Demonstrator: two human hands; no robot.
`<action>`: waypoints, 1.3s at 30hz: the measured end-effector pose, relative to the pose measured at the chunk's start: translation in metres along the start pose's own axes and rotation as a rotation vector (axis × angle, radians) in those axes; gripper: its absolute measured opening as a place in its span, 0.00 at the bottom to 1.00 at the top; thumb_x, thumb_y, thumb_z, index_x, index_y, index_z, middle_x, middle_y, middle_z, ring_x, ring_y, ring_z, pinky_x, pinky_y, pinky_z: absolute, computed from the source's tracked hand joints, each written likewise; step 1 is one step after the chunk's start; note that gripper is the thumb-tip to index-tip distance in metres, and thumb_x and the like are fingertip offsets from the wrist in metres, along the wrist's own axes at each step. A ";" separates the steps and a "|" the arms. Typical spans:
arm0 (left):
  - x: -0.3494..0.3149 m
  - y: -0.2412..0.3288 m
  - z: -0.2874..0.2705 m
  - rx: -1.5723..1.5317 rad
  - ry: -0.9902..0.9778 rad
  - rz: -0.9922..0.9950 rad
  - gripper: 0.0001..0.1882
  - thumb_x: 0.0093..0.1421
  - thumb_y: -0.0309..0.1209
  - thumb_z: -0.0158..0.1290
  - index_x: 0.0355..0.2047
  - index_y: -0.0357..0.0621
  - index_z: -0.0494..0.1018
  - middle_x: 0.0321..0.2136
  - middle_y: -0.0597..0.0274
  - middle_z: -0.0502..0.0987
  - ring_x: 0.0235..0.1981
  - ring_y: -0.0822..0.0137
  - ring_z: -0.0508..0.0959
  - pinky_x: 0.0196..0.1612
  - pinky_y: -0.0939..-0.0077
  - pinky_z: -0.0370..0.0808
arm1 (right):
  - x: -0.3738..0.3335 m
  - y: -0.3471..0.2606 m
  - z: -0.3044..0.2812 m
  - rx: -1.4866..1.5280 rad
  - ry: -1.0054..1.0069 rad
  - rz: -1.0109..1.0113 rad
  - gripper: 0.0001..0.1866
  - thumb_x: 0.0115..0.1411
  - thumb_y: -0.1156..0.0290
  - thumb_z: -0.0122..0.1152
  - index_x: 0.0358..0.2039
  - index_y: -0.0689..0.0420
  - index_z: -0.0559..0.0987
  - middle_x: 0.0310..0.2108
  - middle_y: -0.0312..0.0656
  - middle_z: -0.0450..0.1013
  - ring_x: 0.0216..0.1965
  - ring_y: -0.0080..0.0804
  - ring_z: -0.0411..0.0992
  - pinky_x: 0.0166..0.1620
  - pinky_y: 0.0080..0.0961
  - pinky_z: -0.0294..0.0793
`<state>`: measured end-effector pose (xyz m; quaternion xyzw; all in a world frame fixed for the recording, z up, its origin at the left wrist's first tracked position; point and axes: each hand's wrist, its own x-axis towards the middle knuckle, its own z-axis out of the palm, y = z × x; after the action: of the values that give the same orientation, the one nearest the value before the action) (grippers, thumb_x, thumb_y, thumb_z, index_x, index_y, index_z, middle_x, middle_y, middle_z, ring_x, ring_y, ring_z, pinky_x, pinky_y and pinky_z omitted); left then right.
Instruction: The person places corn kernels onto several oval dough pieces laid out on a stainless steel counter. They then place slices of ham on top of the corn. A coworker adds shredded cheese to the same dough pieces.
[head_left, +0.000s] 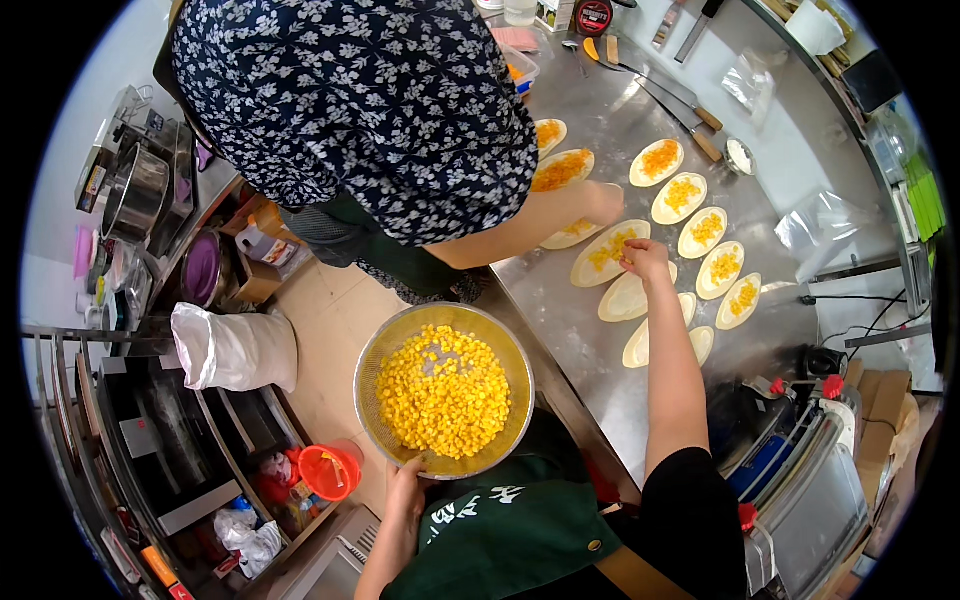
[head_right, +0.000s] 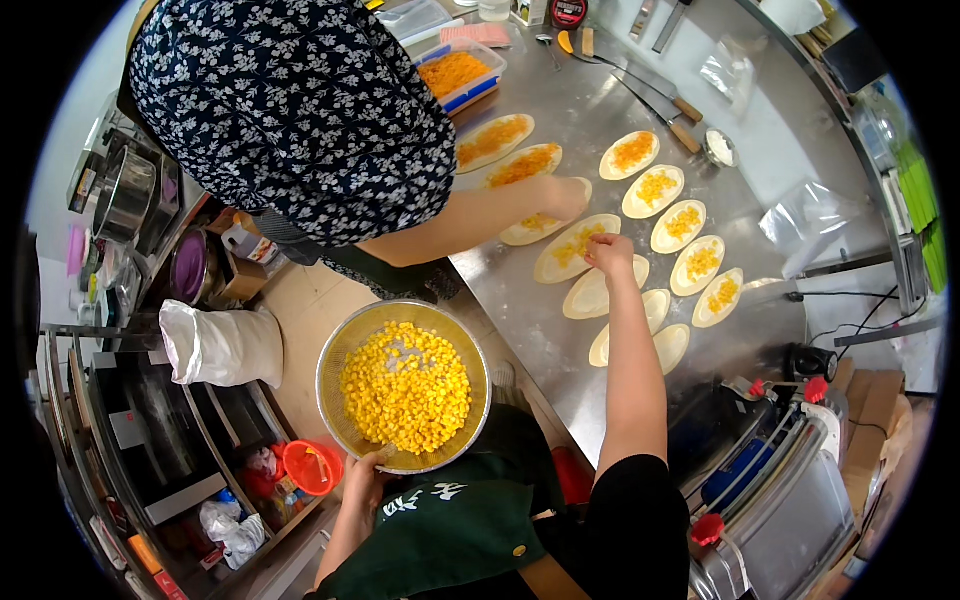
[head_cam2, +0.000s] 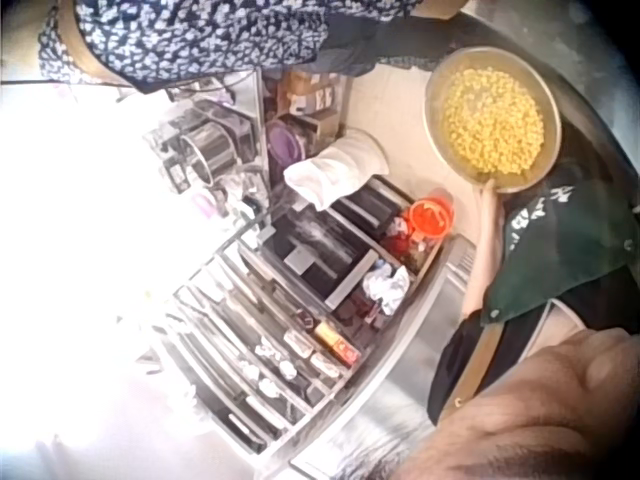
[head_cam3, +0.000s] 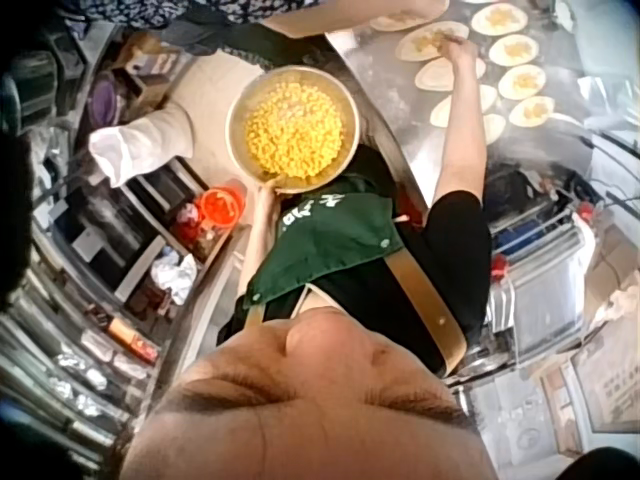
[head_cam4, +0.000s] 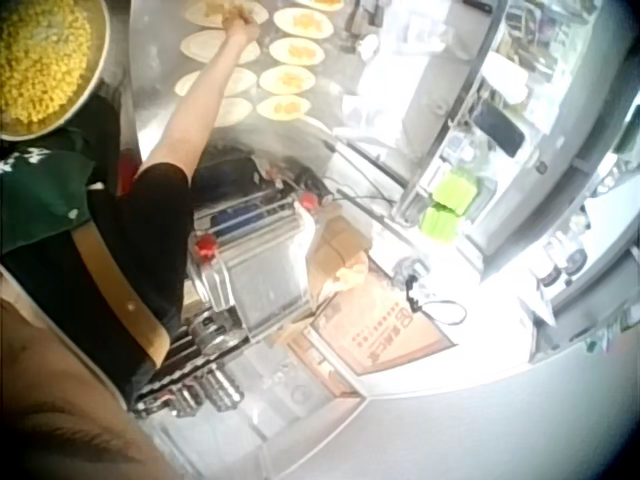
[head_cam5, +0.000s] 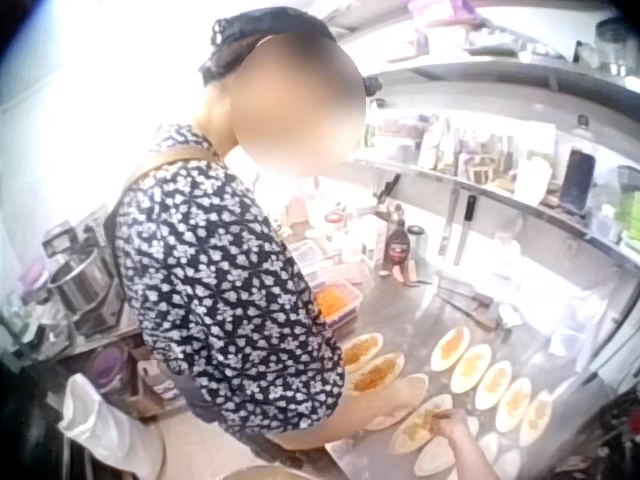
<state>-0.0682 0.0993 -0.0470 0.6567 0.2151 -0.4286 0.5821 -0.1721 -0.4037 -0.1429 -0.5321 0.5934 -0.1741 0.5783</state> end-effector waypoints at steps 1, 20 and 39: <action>0.001 -0.003 -0.001 -0.006 0.004 -0.002 0.25 0.47 0.20 0.41 0.49 0.37 0.55 0.39 0.49 0.70 0.30 0.57 0.75 0.21 0.72 0.74 | 0.005 0.000 -0.002 -0.033 -0.006 0.009 0.11 0.48 0.81 0.56 0.34 0.67 0.74 0.30 0.44 0.71 0.26 0.29 0.72 0.27 0.19 0.76; -0.003 0.009 0.010 -0.046 0.023 0.001 0.26 0.45 0.18 0.40 0.49 0.34 0.54 0.37 0.47 0.70 0.27 0.56 0.76 0.18 0.72 0.74 | 0.042 -0.007 -0.019 -0.082 0.166 -0.027 0.08 0.51 0.80 0.53 0.33 0.65 0.74 0.28 0.42 0.71 0.27 0.27 0.72 0.26 0.18 0.74; -0.002 0.006 0.010 -0.050 0.047 0.028 0.25 0.46 0.19 0.40 0.48 0.35 0.55 0.37 0.48 0.70 0.27 0.57 0.75 0.18 0.73 0.73 | 0.007 -0.005 -0.022 0.243 0.066 -0.011 0.09 0.51 0.83 0.53 0.35 0.69 0.71 0.32 0.45 0.70 0.31 0.30 0.71 0.32 0.20 0.76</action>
<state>-0.0681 0.0892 -0.0415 0.6549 0.2300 -0.3994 0.5990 -0.1870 -0.4206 -0.1362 -0.4555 0.5836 -0.2653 0.6177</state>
